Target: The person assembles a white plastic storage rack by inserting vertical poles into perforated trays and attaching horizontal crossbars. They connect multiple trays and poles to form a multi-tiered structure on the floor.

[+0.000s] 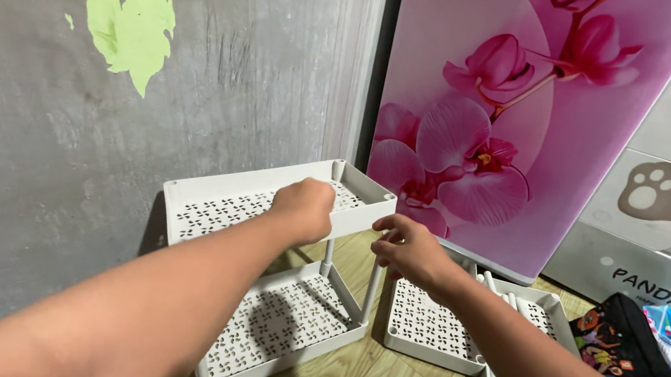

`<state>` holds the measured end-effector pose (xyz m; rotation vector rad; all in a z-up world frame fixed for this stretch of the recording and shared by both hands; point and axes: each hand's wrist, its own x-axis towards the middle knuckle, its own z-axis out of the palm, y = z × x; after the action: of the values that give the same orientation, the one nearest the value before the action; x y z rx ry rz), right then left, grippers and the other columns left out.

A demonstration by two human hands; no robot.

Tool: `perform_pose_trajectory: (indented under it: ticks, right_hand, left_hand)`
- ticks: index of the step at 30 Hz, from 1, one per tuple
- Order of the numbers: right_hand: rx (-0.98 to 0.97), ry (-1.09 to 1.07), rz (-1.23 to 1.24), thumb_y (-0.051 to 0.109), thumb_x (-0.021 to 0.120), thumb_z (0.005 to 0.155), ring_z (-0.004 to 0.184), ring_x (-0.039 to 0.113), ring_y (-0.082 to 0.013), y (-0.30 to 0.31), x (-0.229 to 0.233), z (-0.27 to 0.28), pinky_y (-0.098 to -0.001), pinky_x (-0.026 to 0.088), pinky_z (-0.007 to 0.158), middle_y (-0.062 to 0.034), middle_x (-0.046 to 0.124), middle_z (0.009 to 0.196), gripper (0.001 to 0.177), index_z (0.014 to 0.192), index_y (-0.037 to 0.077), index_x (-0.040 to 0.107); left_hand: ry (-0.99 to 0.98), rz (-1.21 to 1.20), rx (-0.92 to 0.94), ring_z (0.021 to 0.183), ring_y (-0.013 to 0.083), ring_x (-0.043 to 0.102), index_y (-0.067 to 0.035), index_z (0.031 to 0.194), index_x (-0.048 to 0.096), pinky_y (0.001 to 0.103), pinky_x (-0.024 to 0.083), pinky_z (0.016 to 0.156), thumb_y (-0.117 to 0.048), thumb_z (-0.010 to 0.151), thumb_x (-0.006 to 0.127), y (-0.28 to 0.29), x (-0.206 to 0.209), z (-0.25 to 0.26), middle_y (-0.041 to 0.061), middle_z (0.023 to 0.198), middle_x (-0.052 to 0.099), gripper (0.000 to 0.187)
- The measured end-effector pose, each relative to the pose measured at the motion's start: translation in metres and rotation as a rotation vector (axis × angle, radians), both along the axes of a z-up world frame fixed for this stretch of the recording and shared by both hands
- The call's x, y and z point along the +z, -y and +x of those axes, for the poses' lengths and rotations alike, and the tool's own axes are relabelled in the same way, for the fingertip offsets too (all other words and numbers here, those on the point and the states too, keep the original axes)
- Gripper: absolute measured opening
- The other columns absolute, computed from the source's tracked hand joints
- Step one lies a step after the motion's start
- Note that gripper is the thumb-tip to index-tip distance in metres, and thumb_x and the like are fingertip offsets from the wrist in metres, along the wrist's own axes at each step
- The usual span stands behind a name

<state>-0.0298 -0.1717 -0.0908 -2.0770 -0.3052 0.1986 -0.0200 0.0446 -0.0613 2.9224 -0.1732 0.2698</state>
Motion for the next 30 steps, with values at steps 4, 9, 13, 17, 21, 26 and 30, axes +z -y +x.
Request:
perform_pose_trajectory:
  ticks: [4,9,13,17,21,26,30]
  right_hand:
    - [0.008,-0.014,-0.006,0.018,0.067,0.092,0.088,0.069,-0.019,-0.006,0.0,-0.001,-0.0349,0.061,0.072,-0.0113,0.069,0.106,0.044,0.134,0.007,0.058]
    - [0.032,-0.043,-0.089,0.02,0.066,0.093,0.089,0.072,-0.019,-0.021,0.004,-0.008,-0.0354,0.062,0.072,-0.0122,0.069,0.112,0.045,0.135,0.007,0.056]
    - [0.078,-0.081,-0.07,0.02,0.065,0.094,0.088,0.071,-0.0203,-0.037,0.002,-0.012,-0.0361,0.06,0.072,-0.013,0.071,0.111,0.042,0.132,0.006,0.058]
    - [0.169,-0.131,-0.096,0.02,0.065,0.093,0.085,0.072,-0.0205,-0.05,-0.001,-0.018,-0.0361,0.061,0.072,-0.0121,0.073,0.109,0.039,0.13,0.007,0.06]
    - [0.227,-0.139,-0.183,0.021,0.064,0.095,0.084,0.073,-0.0183,-0.059,-0.001,-0.023,-0.0346,0.062,0.072,-0.0124,0.075,0.109,0.039,0.13,0.006,0.061]
    - [0.23,-0.147,-0.231,0.019,0.065,0.095,0.083,0.074,-0.0196,-0.061,-0.003,-0.027,-0.0341,0.062,0.072,-0.0131,0.074,0.108,0.039,0.13,0.003,0.058]
    - [0.249,-0.13,-0.285,0.019,0.067,0.093,0.082,0.074,-0.0181,-0.06,-0.01,-0.027,-0.0327,0.062,0.071,-0.0123,0.076,0.104,0.039,0.129,0.004,0.061]
  left_hand:
    - [-0.098,-0.03,-0.027,0.106,0.0327,0.071,-0.013,0.103,0.078,0.044,0.056,0.094,-0.018,0.081,0.072,-0.013,-0.005,-0.013,0.015,0.111,0.075,0.024]
    - [-0.309,0.236,-0.076,0.106,0.0281,0.072,-0.014,0.112,0.077,0.041,0.058,0.092,-0.03,0.074,0.084,-0.047,0.004,-0.033,0.012,0.115,0.074,0.041]
    - [-0.578,0.464,0.046,0.103,0.0254,0.079,-0.007,0.11,0.078,0.038,0.062,0.088,-0.041,0.073,0.087,-0.083,0.013,-0.048,0.01,0.112,0.079,0.051]
    - [-0.536,0.573,0.019,0.105,0.0264,0.074,-0.01,0.113,0.077,0.04,0.058,0.09,-0.049,0.08,0.083,-0.102,0.007,-0.059,0.008,0.114,0.076,0.051]
    - [-0.485,0.692,-0.053,0.106,0.0264,0.072,-0.012,0.114,0.077,0.042,0.057,0.092,-0.049,0.084,0.079,-0.093,-0.002,-0.062,0.006,0.115,0.076,0.048]
    - [-0.432,0.547,-0.063,0.107,0.0268,0.073,-0.01,0.115,0.077,0.041,0.057,0.093,-0.04,0.089,0.074,-0.069,0.001,-0.069,0.01,0.116,0.076,0.039]
    - [-0.305,0.261,0.002,0.112,0.0285,0.07,-0.009,0.118,0.074,0.043,0.057,0.094,-0.033,0.091,0.071,-0.042,-0.007,-0.072,0.012,0.12,0.072,0.037]
